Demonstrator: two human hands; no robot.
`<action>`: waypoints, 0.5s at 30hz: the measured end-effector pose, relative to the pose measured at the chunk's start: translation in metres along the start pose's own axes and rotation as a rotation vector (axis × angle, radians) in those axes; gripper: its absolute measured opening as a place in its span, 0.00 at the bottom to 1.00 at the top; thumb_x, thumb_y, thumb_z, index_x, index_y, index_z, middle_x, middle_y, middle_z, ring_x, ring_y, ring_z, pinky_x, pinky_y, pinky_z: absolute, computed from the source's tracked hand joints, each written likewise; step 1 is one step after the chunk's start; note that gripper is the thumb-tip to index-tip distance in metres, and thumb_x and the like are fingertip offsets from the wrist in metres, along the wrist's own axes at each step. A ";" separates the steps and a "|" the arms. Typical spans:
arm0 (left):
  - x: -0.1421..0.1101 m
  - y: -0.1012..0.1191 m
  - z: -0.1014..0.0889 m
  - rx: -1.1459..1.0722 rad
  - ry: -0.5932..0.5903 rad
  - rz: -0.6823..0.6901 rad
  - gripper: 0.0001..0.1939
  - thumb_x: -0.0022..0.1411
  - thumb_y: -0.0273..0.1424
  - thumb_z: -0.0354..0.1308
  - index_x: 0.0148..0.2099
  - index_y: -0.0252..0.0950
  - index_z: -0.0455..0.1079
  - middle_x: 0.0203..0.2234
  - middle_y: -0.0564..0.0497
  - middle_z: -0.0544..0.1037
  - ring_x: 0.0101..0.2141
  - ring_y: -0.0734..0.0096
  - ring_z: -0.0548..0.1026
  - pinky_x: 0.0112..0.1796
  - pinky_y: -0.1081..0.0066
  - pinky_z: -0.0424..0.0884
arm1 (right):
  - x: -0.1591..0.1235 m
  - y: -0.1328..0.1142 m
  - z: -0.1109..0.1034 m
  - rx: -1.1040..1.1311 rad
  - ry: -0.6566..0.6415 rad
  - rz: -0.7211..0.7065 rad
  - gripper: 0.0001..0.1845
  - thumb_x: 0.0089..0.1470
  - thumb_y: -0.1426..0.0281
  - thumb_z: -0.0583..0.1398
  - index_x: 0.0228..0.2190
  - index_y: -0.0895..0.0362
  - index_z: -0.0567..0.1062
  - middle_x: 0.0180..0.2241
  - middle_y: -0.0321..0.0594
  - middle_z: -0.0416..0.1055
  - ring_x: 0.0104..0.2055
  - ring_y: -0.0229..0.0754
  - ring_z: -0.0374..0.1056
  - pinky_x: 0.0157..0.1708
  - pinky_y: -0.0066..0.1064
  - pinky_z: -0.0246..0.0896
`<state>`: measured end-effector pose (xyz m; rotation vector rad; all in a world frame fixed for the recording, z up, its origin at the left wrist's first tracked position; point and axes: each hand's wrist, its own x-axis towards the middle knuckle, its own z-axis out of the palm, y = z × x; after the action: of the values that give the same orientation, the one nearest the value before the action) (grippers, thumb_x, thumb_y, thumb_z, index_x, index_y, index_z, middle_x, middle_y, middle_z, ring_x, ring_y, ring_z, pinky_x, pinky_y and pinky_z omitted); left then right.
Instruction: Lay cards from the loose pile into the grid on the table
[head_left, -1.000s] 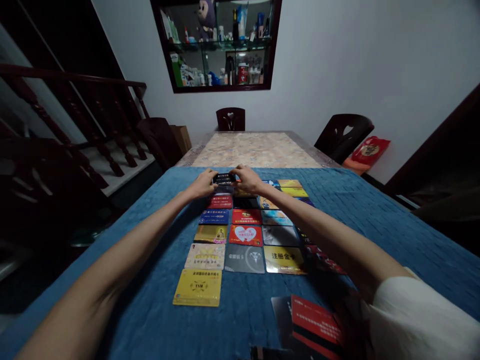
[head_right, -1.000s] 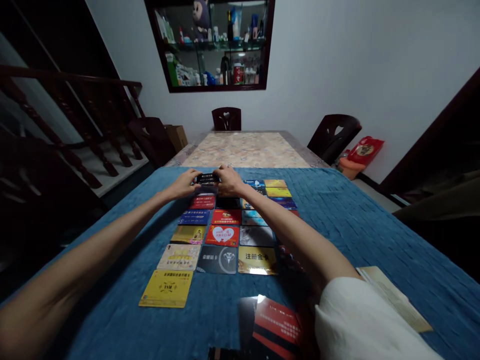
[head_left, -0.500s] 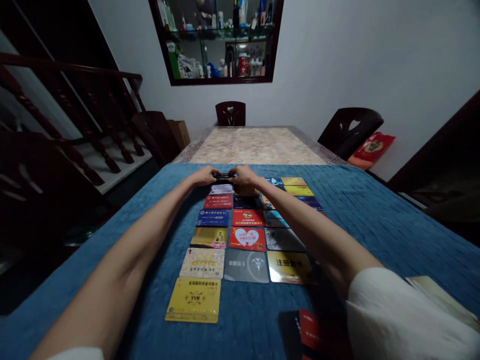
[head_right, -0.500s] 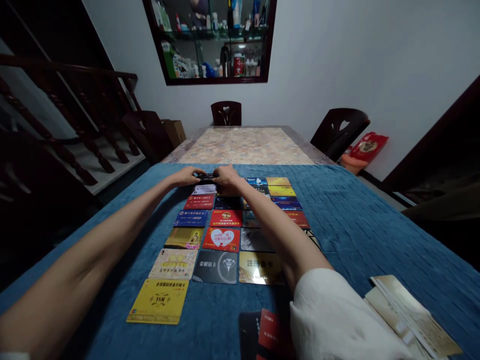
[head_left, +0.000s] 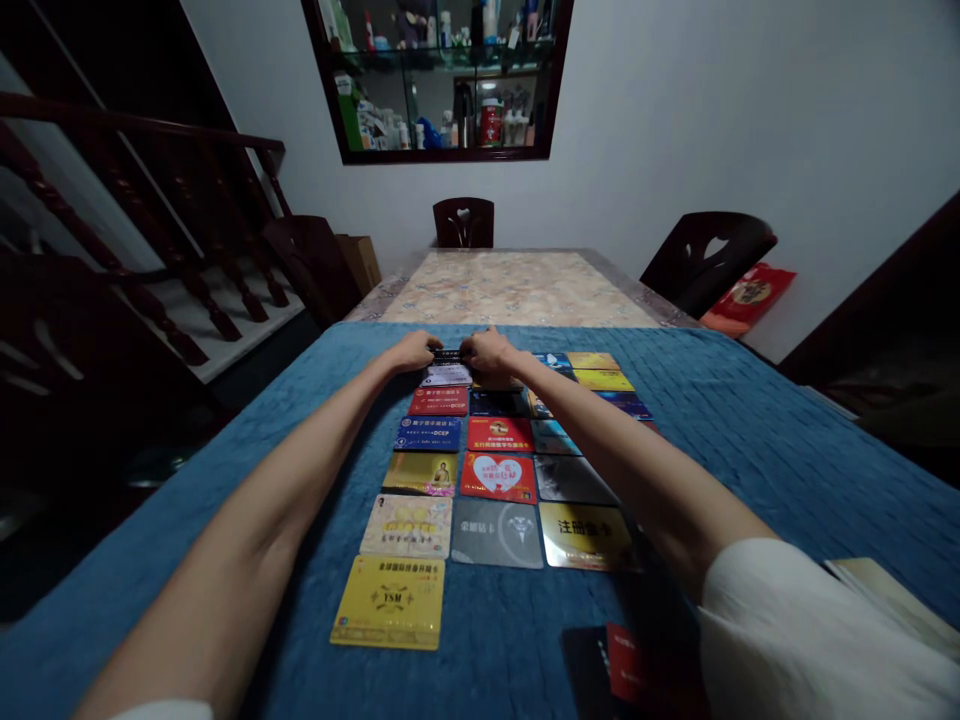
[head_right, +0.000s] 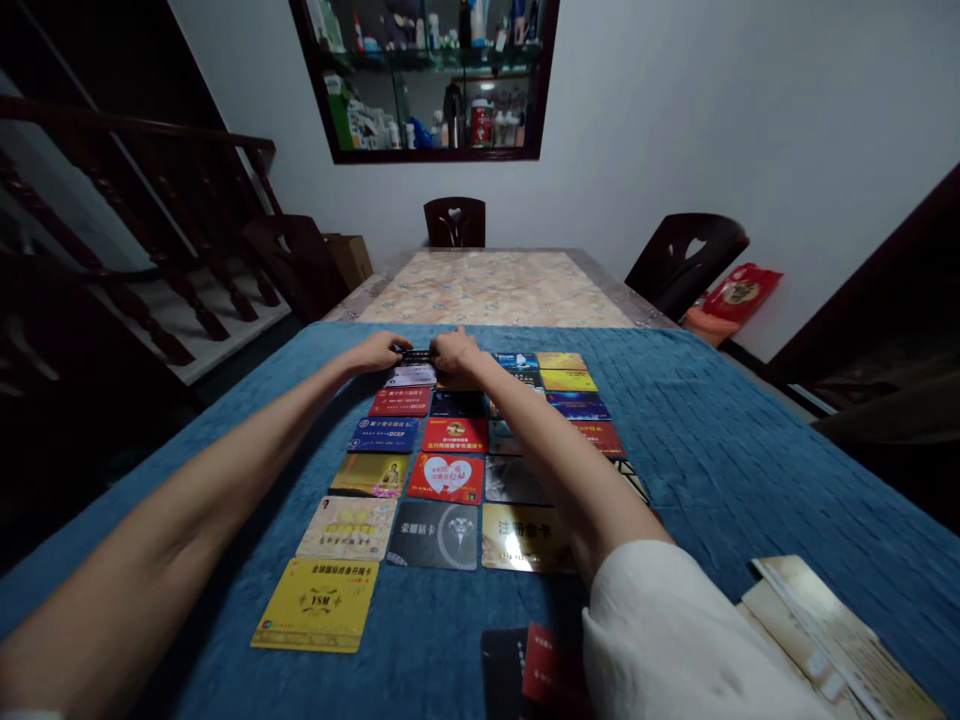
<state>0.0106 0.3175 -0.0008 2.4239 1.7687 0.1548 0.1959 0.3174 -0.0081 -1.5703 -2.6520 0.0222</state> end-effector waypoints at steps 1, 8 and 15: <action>-0.001 0.000 0.001 0.000 0.008 0.002 0.28 0.53 0.20 0.52 0.55 0.35 0.74 0.51 0.48 0.78 0.53 0.63 0.74 0.55 0.73 0.67 | -0.002 -0.001 -0.001 -0.008 0.000 -0.001 0.20 0.58 0.66 0.57 0.51 0.50 0.77 0.54 0.46 0.73 0.58 0.58 0.61 0.50 0.41 0.59; -0.003 0.001 0.006 -0.001 0.039 0.020 0.25 0.52 0.21 0.55 0.52 0.36 0.76 0.49 0.48 0.80 0.53 0.59 0.74 0.55 0.70 0.67 | -0.009 -0.008 -0.002 -0.045 -0.010 0.010 0.21 0.58 0.67 0.56 0.53 0.51 0.75 0.57 0.48 0.69 0.59 0.61 0.58 0.49 0.45 0.61; -0.001 -0.001 0.008 -0.014 0.052 0.018 0.24 0.52 0.21 0.55 0.51 0.35 0.77 0.47 0.47 0.81 0.51 0.58 0.76 0.52 0.69 0.69 | -0.009 -0.010 -0.004 -0.052 -0.017 0.021 0.21 0.58 0.67 0.56 0.52 0.50 0.76 0.56 0.47 0.70 0.58 0.59 0.59 0.48 0.44 0.61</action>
<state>0.0107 0.3165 -0.0085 2.4486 1.7607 0.2341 0.1917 0.3049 -0.0044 -1.6203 -2.6697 -0.0338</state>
